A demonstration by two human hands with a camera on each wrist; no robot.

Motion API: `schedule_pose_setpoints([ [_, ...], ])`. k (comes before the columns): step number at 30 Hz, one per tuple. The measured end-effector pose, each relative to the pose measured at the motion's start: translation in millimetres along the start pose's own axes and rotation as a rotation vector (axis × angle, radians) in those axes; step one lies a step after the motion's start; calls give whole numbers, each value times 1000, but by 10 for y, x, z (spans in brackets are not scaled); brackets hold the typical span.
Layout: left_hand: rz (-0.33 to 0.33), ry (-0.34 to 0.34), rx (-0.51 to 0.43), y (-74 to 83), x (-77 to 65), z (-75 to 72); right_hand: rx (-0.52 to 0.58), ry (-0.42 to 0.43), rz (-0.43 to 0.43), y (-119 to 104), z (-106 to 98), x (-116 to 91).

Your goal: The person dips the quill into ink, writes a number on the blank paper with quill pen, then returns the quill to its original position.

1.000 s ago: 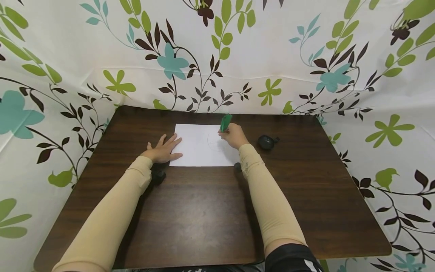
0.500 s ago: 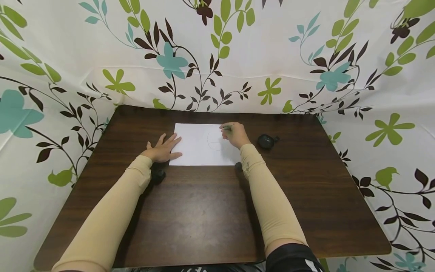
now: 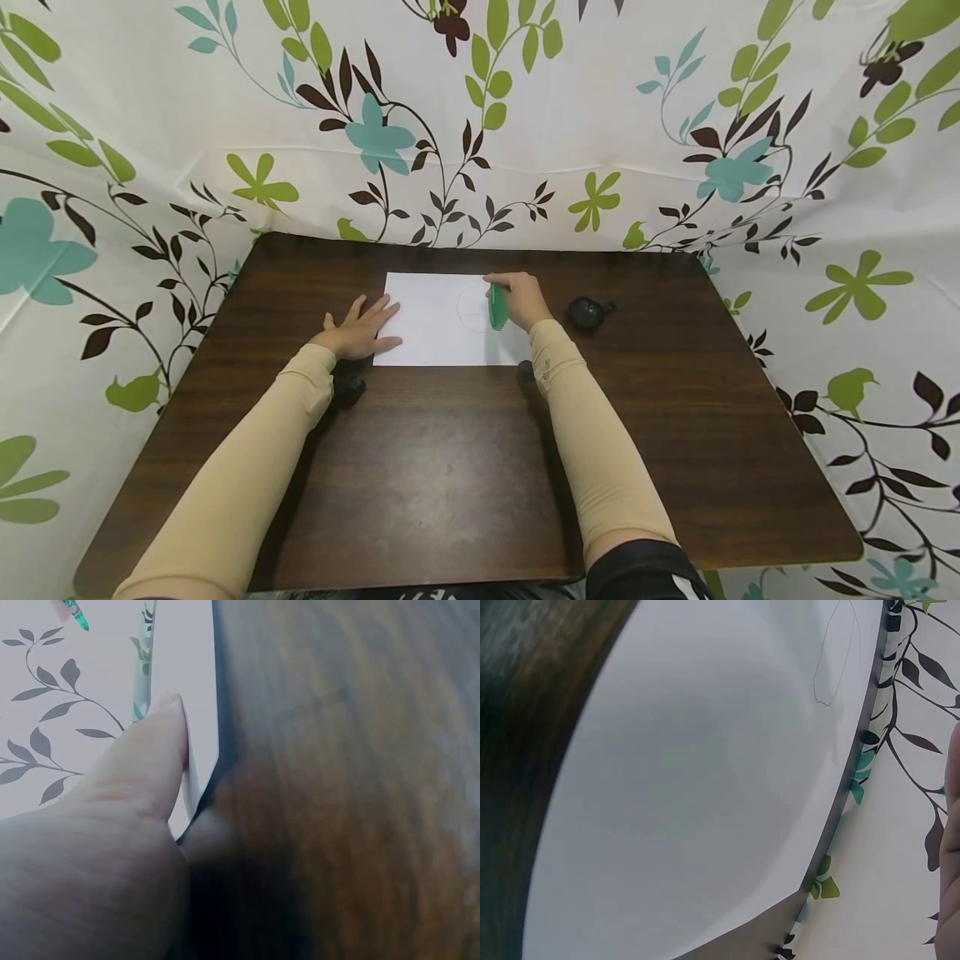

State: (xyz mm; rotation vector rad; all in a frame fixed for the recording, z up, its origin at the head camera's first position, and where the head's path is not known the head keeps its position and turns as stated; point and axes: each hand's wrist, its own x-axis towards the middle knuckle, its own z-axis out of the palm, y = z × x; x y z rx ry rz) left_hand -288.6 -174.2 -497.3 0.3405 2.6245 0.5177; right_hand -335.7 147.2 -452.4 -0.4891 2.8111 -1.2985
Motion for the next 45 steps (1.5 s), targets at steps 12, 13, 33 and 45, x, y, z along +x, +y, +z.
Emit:
schedule_pose_setpoints([
  [12, -13, 9, 2, -22, 63, 27, 38, 47, 2, 85, 21, 35],
  [13, -13, 10, 5, -23, 67, 30, 37, 58, -10, 97, 21, 39],
  [33, 11, 22, -5, 36, -36, -12, 92, 102, 23, 57, 6, 18],
  [45, 7, 33, 6, 42, -46, -2, 62, 61, 53, 74, -29, -18],
])
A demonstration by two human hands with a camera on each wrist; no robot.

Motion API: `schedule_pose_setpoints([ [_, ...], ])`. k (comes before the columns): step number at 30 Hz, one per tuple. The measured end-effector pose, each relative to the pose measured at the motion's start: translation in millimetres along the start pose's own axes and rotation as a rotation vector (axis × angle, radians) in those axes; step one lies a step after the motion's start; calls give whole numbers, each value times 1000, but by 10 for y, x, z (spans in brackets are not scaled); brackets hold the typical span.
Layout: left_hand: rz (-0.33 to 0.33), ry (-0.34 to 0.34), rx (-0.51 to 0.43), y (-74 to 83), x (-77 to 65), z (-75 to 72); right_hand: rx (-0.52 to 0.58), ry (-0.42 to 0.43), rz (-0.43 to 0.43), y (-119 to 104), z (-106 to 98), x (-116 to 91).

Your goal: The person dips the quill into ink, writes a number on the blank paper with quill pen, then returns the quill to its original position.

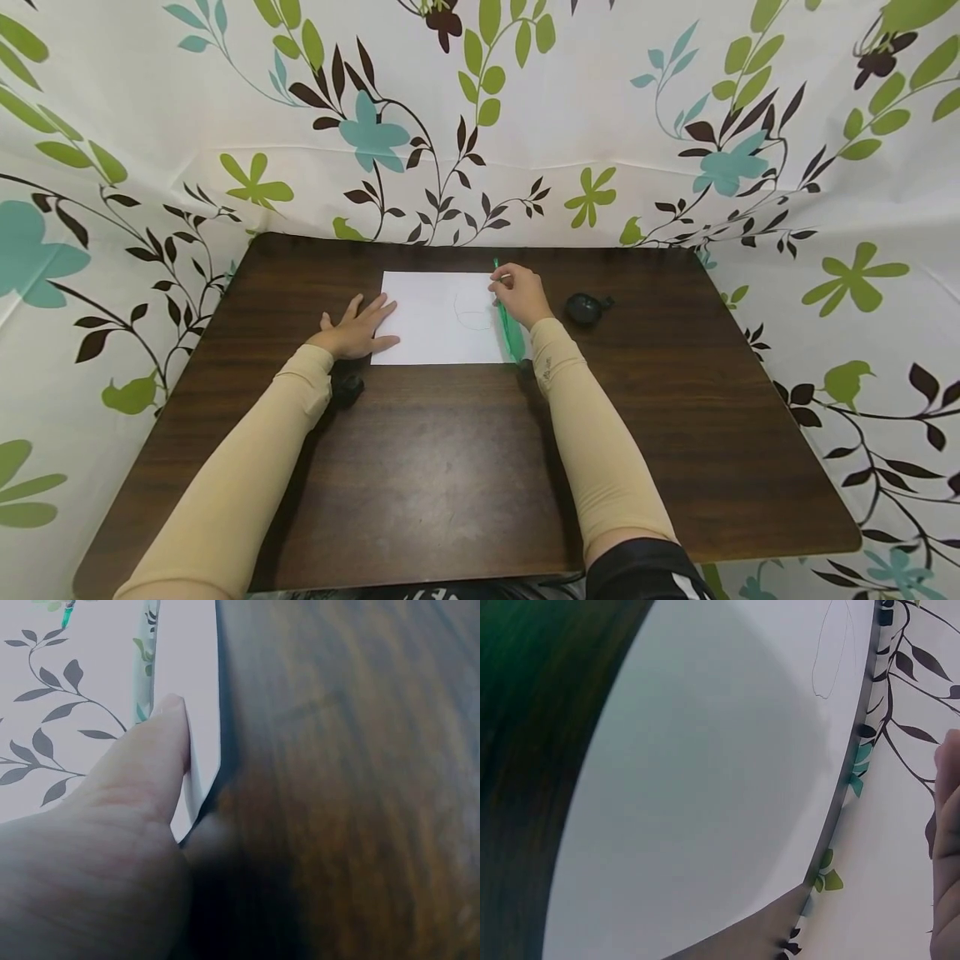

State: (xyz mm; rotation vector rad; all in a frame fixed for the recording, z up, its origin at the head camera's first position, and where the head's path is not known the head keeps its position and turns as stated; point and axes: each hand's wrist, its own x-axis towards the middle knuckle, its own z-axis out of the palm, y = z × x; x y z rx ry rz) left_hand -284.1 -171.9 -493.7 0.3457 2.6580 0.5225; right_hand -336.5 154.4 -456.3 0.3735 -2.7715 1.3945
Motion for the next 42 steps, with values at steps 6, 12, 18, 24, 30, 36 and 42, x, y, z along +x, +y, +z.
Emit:
schedule_pose_setpoints([
  [6, -5, 3, 8, 8, -9, 0, 4, -8, 28, 29, -26, -5],
  [12, 2, 13, 2, 19, -26, -6, -29, 23, 66, 63, -68, 5],
  [18, 2, 8, 9, 12, -14, -1, -55, 36, 90, 80, -131, -21],
  [24, 2, 11, 15, 10, -22, -8, -103, 45, 83, 123, -206, -76],
  [30, 4, 6, 15, 7, -11, -2, -156, 106, 94, 261, -307, -107],
  [36, 3, 5, 13, 19, -25, -20, -212, 120, 94, 395, -474, -161],
  [42, 9, 12, 7, 27, -13, -9, -270, 119, 102, 546, -643, -217],
])
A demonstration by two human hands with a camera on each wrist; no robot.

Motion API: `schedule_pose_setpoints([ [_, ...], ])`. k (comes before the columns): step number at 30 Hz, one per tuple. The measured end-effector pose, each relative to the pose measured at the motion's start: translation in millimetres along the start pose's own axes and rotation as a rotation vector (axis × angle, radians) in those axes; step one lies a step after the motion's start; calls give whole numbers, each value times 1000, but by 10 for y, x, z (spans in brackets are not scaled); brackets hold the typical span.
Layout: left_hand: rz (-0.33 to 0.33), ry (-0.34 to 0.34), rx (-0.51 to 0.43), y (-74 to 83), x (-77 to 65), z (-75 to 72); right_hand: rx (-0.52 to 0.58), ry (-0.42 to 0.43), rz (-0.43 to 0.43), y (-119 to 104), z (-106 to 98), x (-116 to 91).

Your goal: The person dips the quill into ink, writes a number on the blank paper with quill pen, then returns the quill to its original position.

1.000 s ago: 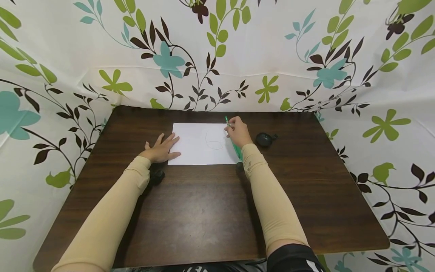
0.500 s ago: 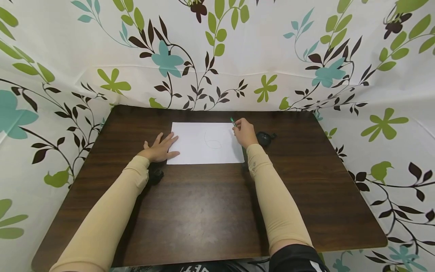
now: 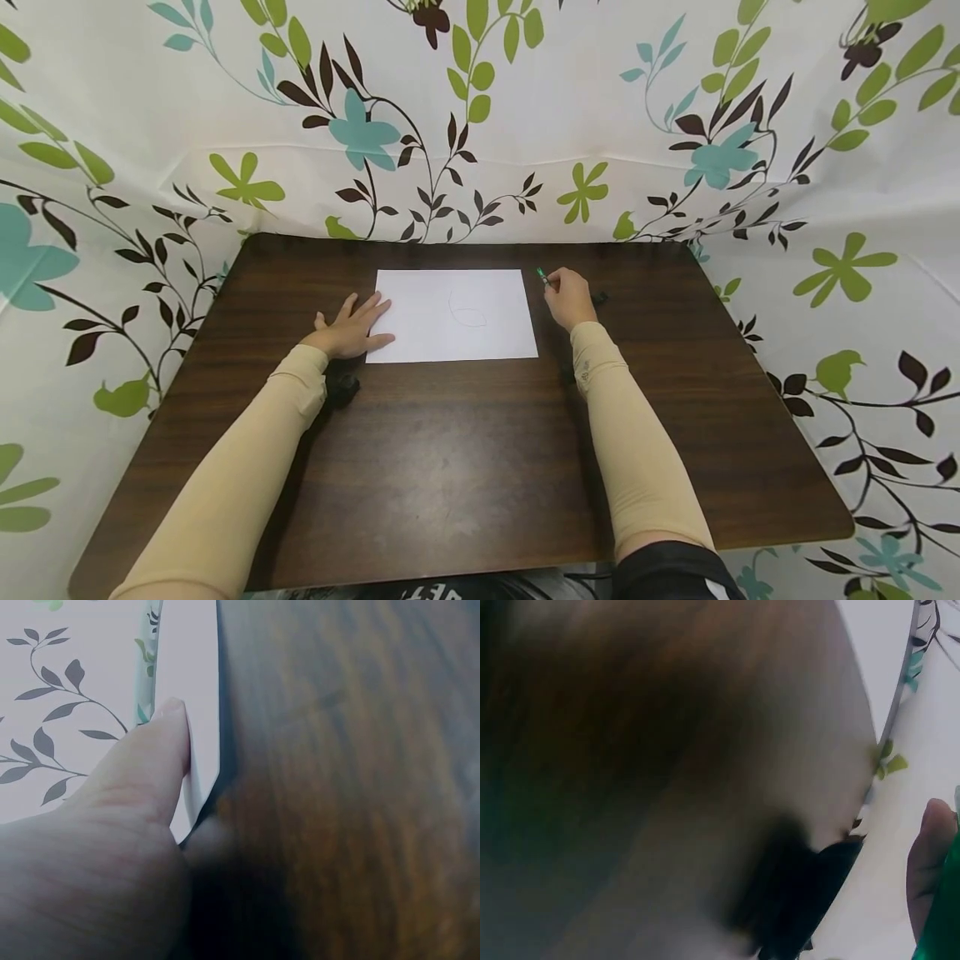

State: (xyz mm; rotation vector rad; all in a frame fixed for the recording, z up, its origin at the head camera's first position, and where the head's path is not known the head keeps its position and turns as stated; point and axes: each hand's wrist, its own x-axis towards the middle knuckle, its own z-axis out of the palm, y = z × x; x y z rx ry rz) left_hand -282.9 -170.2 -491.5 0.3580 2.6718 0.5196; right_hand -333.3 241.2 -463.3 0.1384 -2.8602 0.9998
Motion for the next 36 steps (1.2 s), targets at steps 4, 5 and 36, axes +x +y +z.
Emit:
schedule_pose_setpoints([
  [4, -7, 5, 1, -15, -12, 9, -23, 20, 2, 103, -42, -7],
  [5, -7, 6, 1, -18, -11, 10, -26, 26, 5, 124, -52, -9],
  [36, -1, -5, 26, -40, 33, 22, -220, 20, 235, 649, -543, -171],
])
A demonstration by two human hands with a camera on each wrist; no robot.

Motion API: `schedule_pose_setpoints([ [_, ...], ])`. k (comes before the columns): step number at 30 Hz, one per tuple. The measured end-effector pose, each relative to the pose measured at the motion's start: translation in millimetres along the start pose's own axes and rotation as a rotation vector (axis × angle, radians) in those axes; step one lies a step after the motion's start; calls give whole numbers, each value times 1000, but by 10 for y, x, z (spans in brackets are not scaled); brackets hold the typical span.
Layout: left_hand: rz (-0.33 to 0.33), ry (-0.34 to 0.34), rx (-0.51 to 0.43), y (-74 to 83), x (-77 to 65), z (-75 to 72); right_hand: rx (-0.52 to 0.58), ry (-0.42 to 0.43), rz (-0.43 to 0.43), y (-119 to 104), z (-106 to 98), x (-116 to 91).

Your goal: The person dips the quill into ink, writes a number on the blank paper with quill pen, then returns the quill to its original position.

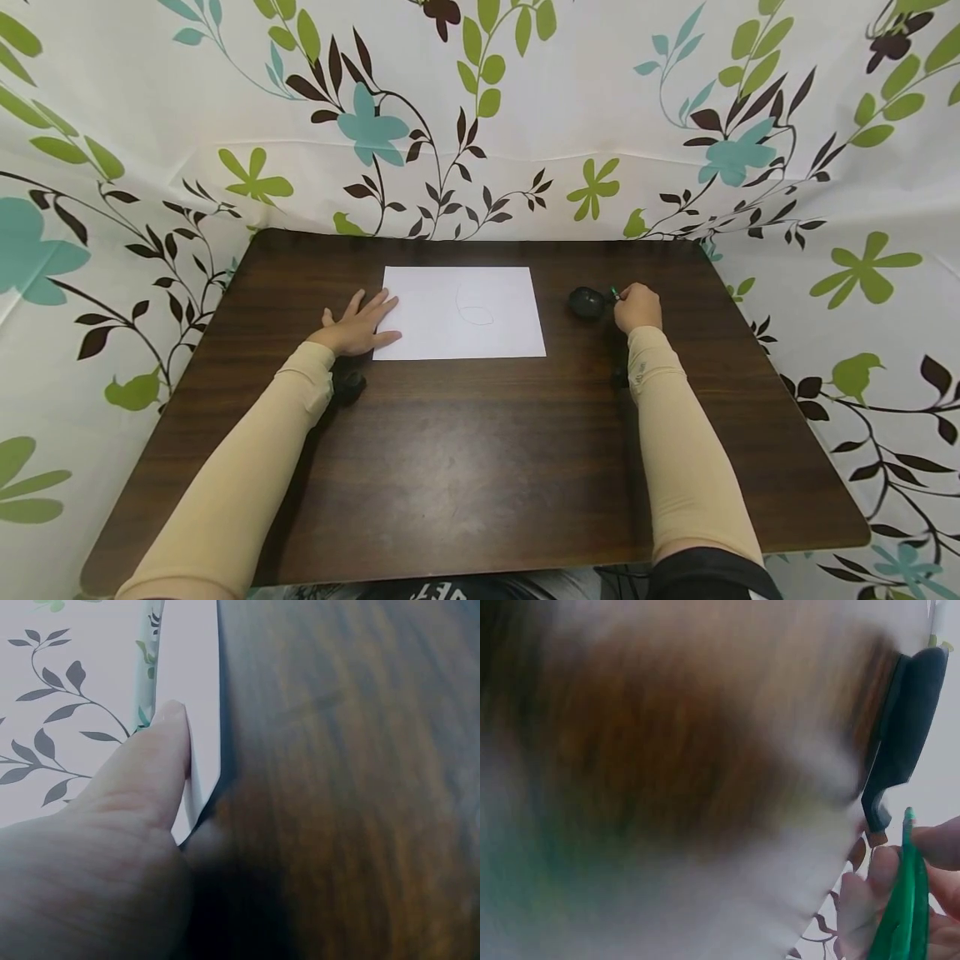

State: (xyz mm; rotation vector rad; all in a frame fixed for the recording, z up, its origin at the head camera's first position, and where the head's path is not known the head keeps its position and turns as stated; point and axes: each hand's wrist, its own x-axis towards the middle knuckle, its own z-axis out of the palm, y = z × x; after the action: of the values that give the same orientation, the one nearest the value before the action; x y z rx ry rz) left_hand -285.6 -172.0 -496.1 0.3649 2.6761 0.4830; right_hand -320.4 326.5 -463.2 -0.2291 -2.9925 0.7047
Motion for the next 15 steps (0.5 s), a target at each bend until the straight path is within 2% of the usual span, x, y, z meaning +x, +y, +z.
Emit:
schedule_pose_setpoints([
  [9, 4, 8, -19, 6, -10, -9, -52, -87, -1, 69, 23, 24],
  [15, -2, 4, -6, 8, -6, -10, -65, -93, -11, 63, 62, 39],
])
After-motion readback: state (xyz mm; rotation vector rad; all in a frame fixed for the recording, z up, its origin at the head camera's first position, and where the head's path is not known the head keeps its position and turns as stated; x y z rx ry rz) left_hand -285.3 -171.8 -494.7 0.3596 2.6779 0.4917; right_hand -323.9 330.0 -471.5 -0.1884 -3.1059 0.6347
